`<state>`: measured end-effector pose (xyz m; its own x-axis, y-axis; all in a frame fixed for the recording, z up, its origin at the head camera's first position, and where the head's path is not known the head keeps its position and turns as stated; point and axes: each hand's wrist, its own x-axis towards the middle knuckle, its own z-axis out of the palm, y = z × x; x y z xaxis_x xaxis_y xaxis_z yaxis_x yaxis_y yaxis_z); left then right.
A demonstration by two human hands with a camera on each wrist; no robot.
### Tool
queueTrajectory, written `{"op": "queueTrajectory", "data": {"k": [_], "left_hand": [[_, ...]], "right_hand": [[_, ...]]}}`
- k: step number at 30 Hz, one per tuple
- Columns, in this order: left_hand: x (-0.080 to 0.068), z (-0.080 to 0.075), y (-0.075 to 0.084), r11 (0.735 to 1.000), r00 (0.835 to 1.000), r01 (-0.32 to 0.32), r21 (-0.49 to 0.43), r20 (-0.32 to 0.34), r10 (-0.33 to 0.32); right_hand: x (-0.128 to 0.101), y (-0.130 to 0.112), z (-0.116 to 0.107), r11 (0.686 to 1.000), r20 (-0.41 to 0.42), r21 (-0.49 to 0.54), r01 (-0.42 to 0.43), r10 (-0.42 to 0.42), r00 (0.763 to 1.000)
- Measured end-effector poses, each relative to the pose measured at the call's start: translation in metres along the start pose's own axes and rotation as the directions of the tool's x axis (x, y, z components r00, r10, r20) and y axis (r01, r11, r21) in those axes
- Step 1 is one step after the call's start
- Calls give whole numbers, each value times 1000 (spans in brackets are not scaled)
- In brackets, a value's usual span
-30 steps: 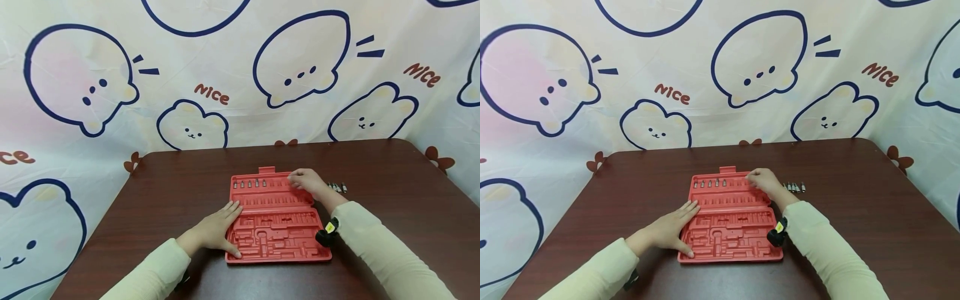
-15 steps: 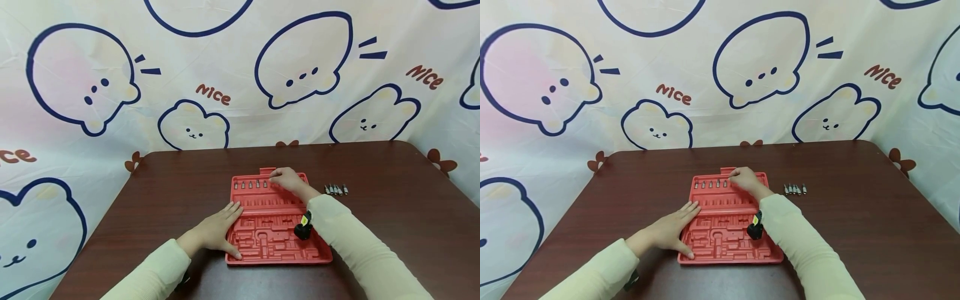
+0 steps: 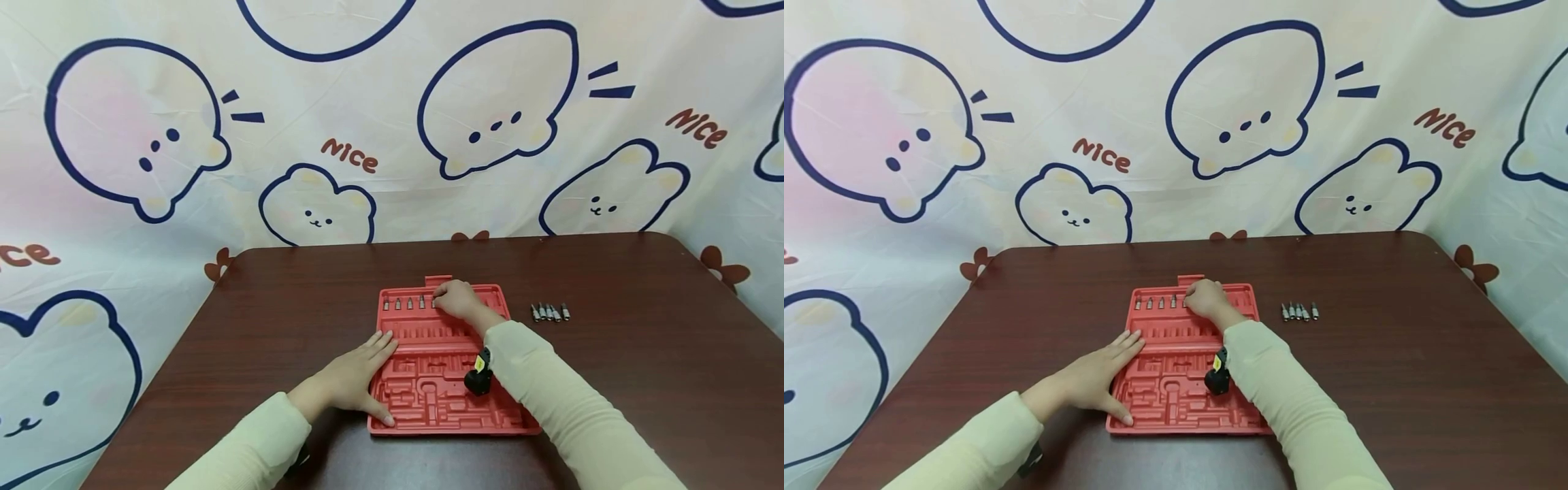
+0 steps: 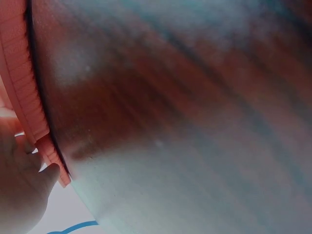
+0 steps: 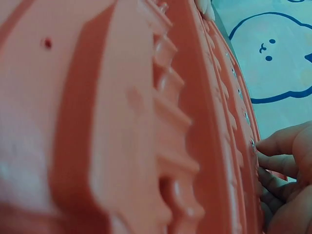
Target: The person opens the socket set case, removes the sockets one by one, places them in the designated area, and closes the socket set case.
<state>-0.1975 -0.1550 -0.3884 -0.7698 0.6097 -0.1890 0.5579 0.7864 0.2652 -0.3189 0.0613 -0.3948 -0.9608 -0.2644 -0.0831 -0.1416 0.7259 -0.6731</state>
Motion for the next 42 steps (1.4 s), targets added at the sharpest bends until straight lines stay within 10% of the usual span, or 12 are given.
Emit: {"op": "queueTrajectory", "data": {"k": [13, 24, 33, 42], "left_hand": [[-1, 2, 0, 1000, 1000, -2, 13, -9, 2], [-1, 1, 1, 1000, 1000, -2, 13, -7, 2], [1, 1, 0, 999, 1000, -21, 25, -19, 22], [-1, -1, 3, 1000, 1000, -2, 14, -12, 2]], "right_hand": [[-1, 2, 3, 908, 19, 415, -63, 61, 998], [-4, 2, 9, 888, -87, 459, -30, 78, 993], [-10, 11, -4, 715, -161, 698, 44, 97, 982], [-37, 24, -33, 690, -112, 715, 112, -45, 993]]}}
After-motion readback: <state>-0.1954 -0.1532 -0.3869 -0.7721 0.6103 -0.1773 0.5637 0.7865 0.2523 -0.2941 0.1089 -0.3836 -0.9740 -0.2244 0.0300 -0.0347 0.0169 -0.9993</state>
